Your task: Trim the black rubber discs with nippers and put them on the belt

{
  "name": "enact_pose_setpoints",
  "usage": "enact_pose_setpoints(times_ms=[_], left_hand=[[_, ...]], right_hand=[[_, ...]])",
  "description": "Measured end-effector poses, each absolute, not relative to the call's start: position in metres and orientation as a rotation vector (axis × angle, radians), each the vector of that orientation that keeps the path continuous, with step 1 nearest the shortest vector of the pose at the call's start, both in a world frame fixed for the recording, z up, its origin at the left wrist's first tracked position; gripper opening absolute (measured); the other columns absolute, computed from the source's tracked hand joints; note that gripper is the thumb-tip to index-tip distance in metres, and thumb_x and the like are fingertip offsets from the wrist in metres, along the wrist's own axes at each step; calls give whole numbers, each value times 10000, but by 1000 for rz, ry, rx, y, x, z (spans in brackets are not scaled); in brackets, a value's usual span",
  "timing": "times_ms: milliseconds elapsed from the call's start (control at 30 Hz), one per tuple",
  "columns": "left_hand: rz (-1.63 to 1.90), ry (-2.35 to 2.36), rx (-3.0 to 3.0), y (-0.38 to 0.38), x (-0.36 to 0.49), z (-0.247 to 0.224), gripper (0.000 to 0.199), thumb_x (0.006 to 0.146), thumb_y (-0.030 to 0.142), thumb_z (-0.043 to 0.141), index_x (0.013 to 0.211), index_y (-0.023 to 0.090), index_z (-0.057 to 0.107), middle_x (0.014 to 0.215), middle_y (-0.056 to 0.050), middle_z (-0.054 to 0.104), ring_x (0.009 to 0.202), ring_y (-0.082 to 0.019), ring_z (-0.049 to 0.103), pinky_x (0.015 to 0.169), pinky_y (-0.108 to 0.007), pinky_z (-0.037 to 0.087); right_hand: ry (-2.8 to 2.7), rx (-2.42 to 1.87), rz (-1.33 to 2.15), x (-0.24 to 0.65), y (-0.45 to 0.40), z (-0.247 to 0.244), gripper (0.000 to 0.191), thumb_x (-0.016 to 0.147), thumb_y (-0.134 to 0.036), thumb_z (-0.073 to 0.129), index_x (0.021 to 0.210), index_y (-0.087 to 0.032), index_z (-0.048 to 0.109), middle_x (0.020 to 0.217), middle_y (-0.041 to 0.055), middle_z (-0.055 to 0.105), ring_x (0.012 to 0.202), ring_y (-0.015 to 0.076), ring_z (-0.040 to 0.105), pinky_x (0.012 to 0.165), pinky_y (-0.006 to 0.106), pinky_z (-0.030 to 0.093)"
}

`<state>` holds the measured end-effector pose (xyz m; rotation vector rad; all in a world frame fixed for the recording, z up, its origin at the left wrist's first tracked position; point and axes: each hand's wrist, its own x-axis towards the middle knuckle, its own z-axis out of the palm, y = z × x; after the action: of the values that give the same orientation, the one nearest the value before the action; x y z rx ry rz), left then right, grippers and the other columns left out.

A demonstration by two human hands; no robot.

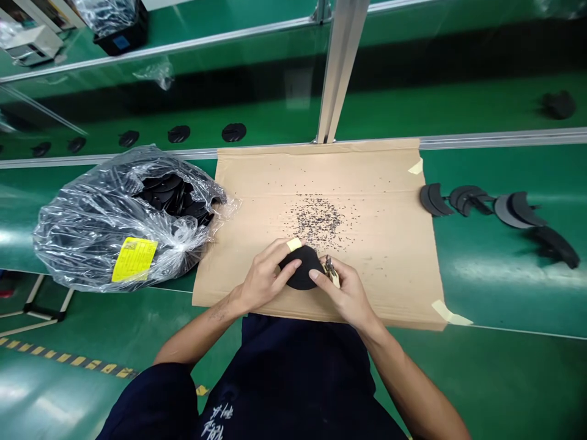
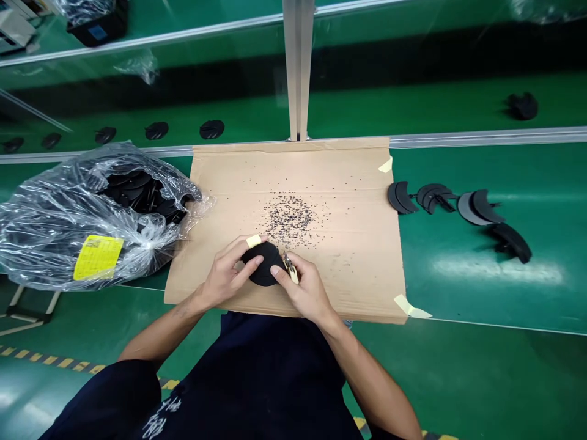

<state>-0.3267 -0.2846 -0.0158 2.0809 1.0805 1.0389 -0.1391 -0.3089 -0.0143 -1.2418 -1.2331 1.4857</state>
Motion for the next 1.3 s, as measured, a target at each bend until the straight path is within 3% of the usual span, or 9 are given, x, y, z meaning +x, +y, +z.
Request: enact_pose_setpoints(times_ms=[267, 533, 800, 1033, 1300], left_hand=[[1092, 1082, 2040, -289, -327, -12, 349, 988, 219, 577, 1336, 208, 608, 1112, -98, 704, 1054, -198, 686, 910, -323, 588], [1180, 1022, 2159, -293, -326, -8, 401, 962, 144, 608, 1359, 194, 584, 1120, -99, 697, 1042, -180, 690, 898, -299, 603], [1124, 1086, 1843, -301, -328, -17, 436, 933, 270, 684, 1345, 191, 567, 1196, -116, 696, 1059, -200, 699, 871, -292, 604], [996, 1043, 1677, -302, -330, -20, 300, 1007, 327, 564, 1262, 175, 612, 1168, -93, 747, 1077, -196, 722, 958, -290, 571], [1053, 1116, 1802, -307, -325, -22, 326, 1029, 320, 513, 1308, 163, 575, 1181, -108, 743, 1084, -195, 731, 960, -297, 586]], right_hand=[[-1317, -1254, 1420, -139, -311, -12, 415, 885, -540, 660, 679, -218, 497, 644, -41, 400, 611, 127, 346, 590, 270, 344], [-1288, -1279, 1331, -144, -309, -7, 377, 872, -505, 682, 701, -220, 506, 655, -43, 419, 600, 122, 353, 589, 269, 354], [-1360, -1270, 1205, -144, -312, -9, 340, 893, -475, 659, 697, -225, 538, 645, -22, 471, 597, 140, 416, 586, 296, 362], [-1404, -1189, 1119, -145, -312, -12, 287, 911, -396, 659, 722, -222, 531, 657, -22, 497, 592, 130, 432, 567, 287, 364], [-1397, -1173, 1104, -145, -314, -13, 258, 902, -384, 684, 745, -222, 560, 663, -27, 511, 583, 127, 444, 566, 285, 378]])
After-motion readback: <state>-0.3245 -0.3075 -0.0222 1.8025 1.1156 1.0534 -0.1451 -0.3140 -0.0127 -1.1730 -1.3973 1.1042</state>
